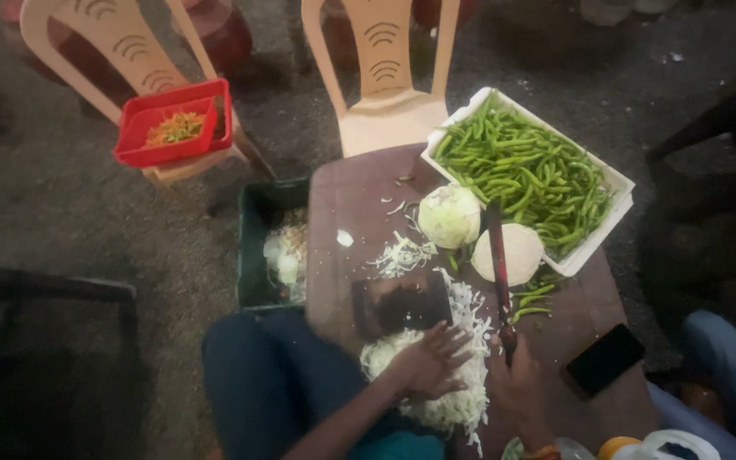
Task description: The person chops a cabbage using a large knife on a wooden table, moving the shredded pieces into a pile and then picking up a second cabbage to continue.
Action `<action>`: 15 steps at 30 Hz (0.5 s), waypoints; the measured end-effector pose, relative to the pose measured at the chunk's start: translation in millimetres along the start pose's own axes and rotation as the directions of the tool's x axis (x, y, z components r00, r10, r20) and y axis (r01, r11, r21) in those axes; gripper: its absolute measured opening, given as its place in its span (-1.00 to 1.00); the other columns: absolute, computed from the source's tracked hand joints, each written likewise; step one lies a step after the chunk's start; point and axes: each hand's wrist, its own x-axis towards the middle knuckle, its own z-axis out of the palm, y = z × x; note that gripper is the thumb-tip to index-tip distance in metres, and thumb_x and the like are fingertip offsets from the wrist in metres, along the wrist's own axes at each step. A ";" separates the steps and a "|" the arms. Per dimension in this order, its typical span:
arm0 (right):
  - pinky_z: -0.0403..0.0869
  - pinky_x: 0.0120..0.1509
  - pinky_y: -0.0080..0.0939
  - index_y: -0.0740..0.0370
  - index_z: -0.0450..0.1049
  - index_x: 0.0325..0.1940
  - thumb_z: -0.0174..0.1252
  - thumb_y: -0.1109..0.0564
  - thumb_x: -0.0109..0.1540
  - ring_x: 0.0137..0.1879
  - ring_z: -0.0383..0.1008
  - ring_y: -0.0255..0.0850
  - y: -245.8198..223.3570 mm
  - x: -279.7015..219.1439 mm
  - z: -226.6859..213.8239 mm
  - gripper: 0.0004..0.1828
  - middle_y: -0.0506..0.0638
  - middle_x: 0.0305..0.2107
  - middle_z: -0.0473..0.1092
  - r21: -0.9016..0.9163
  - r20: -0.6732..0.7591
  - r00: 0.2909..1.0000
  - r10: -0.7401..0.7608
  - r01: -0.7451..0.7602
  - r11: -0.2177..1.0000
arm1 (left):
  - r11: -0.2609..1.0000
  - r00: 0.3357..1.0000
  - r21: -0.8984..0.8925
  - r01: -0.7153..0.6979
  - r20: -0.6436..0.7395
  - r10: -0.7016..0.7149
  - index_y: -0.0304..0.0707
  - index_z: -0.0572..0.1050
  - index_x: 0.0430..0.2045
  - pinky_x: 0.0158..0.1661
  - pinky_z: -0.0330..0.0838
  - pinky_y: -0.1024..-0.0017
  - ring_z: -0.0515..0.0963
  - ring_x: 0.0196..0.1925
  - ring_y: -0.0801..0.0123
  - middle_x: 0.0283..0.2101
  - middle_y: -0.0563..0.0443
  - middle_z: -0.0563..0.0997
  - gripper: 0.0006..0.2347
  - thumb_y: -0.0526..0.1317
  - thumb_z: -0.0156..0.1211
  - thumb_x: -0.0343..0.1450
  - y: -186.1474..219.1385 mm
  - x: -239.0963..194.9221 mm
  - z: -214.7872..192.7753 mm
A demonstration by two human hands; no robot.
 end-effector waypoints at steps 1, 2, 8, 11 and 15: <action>0.51 0.00 0.20 0.20 0.43 0.16 0.03 -0.21 0.30 -0.09 0.61 0.28 -0.6 1.2 1.2 -0.47 0.34 -0.33 0.56 -0.055 0.001 1.000 0.022 -0.022 0.998 | 1.000 1.000 -0.021 -0.020 -0.007 0.020 -0.34 0.33 0.34 0.53 -0.27 0.00 -0.02 0.61 -0.03 0.52 -0.30 0.15 -0.38 0.18 -0.14 0.52 -2.4 -1.5 -3.0; 0.50 0.03 0.21 0.18 0.43 0.17 0.03 -0.24 0.29 -0.07 0.60 0.29 0.0 1.9 0.9 -0.46 0.35 -0.31 0.56 -0.109 0.001 0.999 0.044 -0.044 0.993 | 0.999 0.999 -0.019 -0.029 -0.032 0.028 -0.37 0.34 0.33 0.54 -0.25 0.00 0.01 0.61 -0.03 0.51 -0.30 0.18 -0.39 0.16 -0.11 0.52 -4.8 -0.7 -6.7; 0.46 0.03 0.28 0.15 0.40 0.21 0.01 -0.29 0.30 -0.06 0.54 0.35 31.5 16.6 24.8 -0.42 0.36 -0.25 0.55 -0.220 -0.062 0.996 -0.070 0.054 0.974 | 0.993 0.975 -0.071 0.099 -0.190 -0.111 -0.44 0.41 0.22 0.54 -0.17 -0.05 0.19 0.56 -0.07 0.41 -0.31 0.35 -0.57 -0.07 0.07 0.54 -11.7 -1.0 -29.2; 0.49 -0.16 0.25 0.14 0.35 0.28 0.02 -0.26 0.26 -0.17 0.55 0.33 65.1 15.1 45.5 -0.37 0.33 -0.27 0.54 -0.232 -0.150 0.953 -0.264 0.225 0.946 | 0.975 0.916 -0.071 0.211 -0.335 -0.223 -0.46 0.48 0.13 0.50 -0.11 -0.07 0.25 0.50 -0.10 0.36 -0.32 0.41 -0.66 -0.18 0.12 0.53 -25.2 2.8 -38.1; 0.51 -0.20 0.24 0.04 0.38 0.28 0.11 -0.26 0.24 -0.28 0.58 0.27 110.0 15.6 77.0 -0.40 0.26 -0.40 0.56 -0.383 -0.127 0.973 -0.193 0.131 0.914 | 0.933 0.817 -0.192 0.303 -0.452 -0.358 -0.46 0.54 0.04 0.40 0.04 -0.05 0.34 0.39 -0.11 0.27 -0.30 0.46 -0.69 -0.20 0.15 0.50 -44.0 -3.8 -54.9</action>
